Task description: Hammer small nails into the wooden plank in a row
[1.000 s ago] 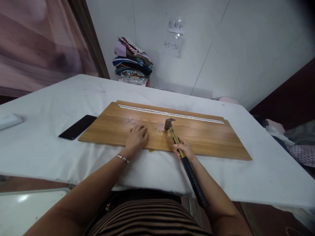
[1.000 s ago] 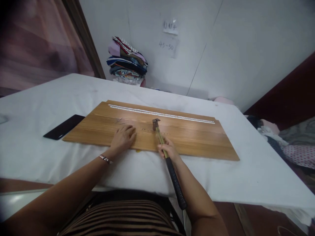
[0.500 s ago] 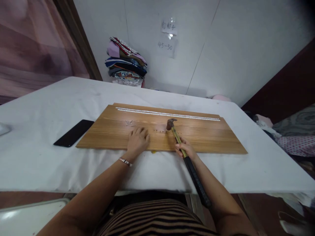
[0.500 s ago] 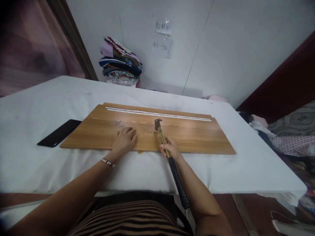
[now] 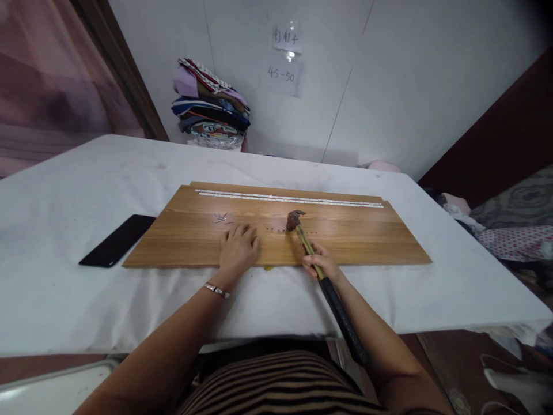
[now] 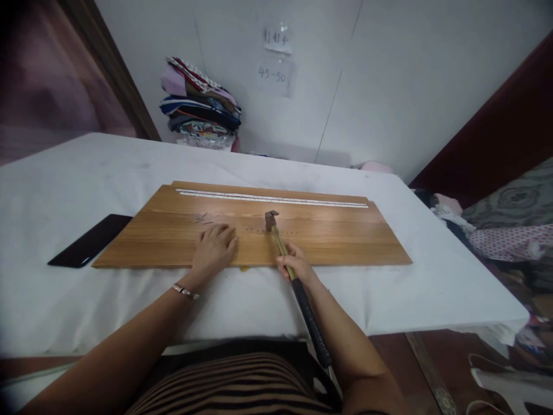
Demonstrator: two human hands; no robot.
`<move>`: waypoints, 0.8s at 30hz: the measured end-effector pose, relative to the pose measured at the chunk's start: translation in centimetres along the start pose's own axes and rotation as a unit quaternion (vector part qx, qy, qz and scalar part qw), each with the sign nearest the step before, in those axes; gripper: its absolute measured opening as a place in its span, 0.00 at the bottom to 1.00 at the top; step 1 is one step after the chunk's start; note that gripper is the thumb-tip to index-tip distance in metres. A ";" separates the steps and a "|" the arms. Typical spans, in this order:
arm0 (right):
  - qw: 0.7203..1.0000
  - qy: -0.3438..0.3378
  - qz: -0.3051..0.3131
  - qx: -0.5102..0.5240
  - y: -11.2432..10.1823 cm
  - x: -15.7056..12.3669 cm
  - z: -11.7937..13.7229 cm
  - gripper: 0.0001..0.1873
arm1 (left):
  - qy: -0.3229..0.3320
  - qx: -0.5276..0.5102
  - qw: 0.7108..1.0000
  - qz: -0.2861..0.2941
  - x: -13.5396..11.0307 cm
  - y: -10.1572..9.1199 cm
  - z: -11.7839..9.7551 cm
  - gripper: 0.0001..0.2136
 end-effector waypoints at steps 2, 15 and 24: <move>1.000 -0.003 -0.002 -0.003 -0.1 0.0 -0.2 0.25 | 0.001 -0.004 1.000 0.004 0.0 -0.1 -0.1 0.16; 0.999 -0.017 0.031 -0.011 -0.1 -0.1 -0.6 0.25 | 0.005 -0.006 1.000 -0.003 -0.2 -0.1 -0.1 0.16; 0.999 -0.028 0.027 0.006 0.1 -0.2 -0.3 0.24 | 0.004 -0.003 1.000 -0.005 -0.2 -0.2 -0.2 0.16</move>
Point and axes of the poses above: each hand's wrist, its own x-axis towards the middle knuckle, its own y-axis out of the palm, z = x × y, the point moved 5 cm from there along x, towards the middle knuckle, and after that the axes turned 8 degrees about -x, right-handed, at the moved point
